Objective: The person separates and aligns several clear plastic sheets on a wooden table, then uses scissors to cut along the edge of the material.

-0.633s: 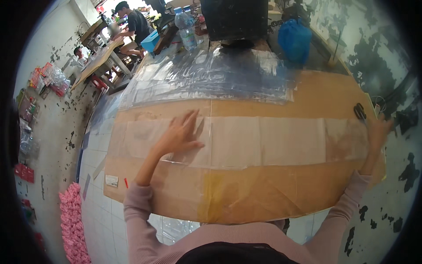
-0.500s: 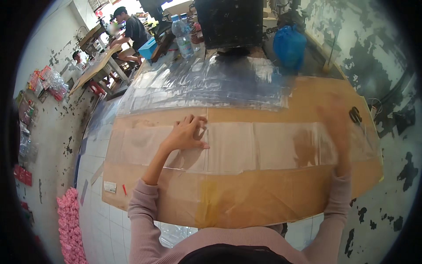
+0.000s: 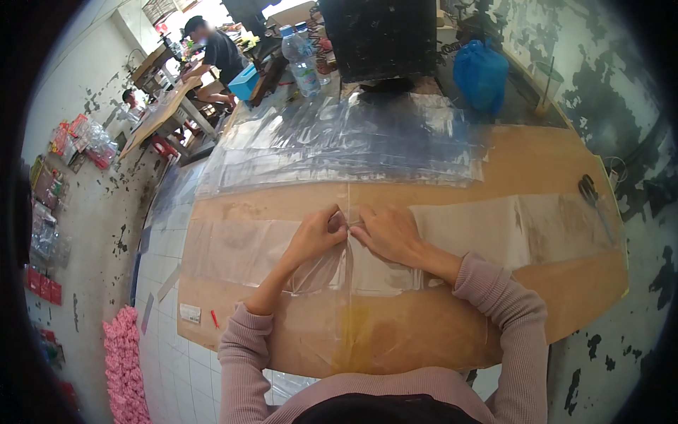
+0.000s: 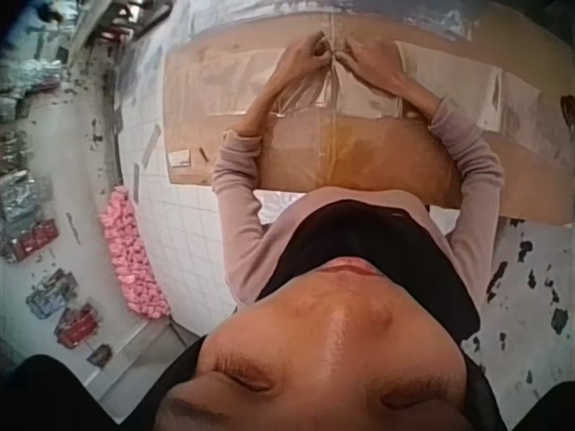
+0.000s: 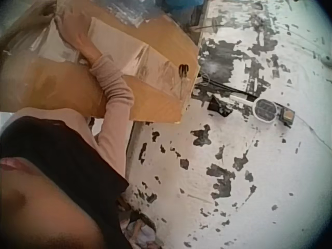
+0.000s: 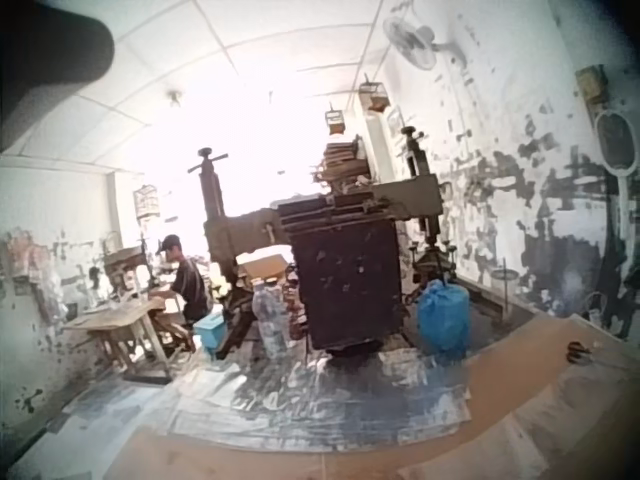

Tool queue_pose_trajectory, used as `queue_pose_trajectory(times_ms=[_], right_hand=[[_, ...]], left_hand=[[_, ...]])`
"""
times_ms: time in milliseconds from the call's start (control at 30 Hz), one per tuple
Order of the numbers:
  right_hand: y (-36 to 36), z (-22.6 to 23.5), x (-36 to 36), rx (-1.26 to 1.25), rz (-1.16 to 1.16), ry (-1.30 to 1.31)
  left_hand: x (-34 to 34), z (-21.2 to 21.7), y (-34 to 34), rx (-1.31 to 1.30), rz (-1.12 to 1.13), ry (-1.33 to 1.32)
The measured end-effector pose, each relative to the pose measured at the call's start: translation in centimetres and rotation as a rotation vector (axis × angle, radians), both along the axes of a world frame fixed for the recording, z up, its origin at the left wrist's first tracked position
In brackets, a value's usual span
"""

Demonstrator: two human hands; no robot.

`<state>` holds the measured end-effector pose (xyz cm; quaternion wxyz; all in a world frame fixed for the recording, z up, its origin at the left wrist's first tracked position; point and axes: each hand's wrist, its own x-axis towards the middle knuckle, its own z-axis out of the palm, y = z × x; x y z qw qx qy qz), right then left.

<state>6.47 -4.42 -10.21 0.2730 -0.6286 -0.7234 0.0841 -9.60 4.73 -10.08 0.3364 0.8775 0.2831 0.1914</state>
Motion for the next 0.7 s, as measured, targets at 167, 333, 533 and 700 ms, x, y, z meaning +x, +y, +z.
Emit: queue_pose_trajectory(times_ms=[167,333,533,700], right_hand=[[0.0,-0.8,-0.9,0.072,-0.002,-0.056],[-0.6,0.7,-2.6,0.006,-0.047,-0.052],[-2.3,1.1,-4.3,0.03,-0.085,-0.06],[-4.8,1.9,-5.1,0.064,-0.006,-0.078]], left_hand=[[0.6,-0.3,-0.4,0.072,0.101,-0.093],[1.2,-1.1,-0.4,0.203,0.165,-0.07],[1.9,-2.1,-1.3,-0.076,0.286,-0.157],[2.5,-1.3,-3.9,-0.012,0.426,-0.207]])
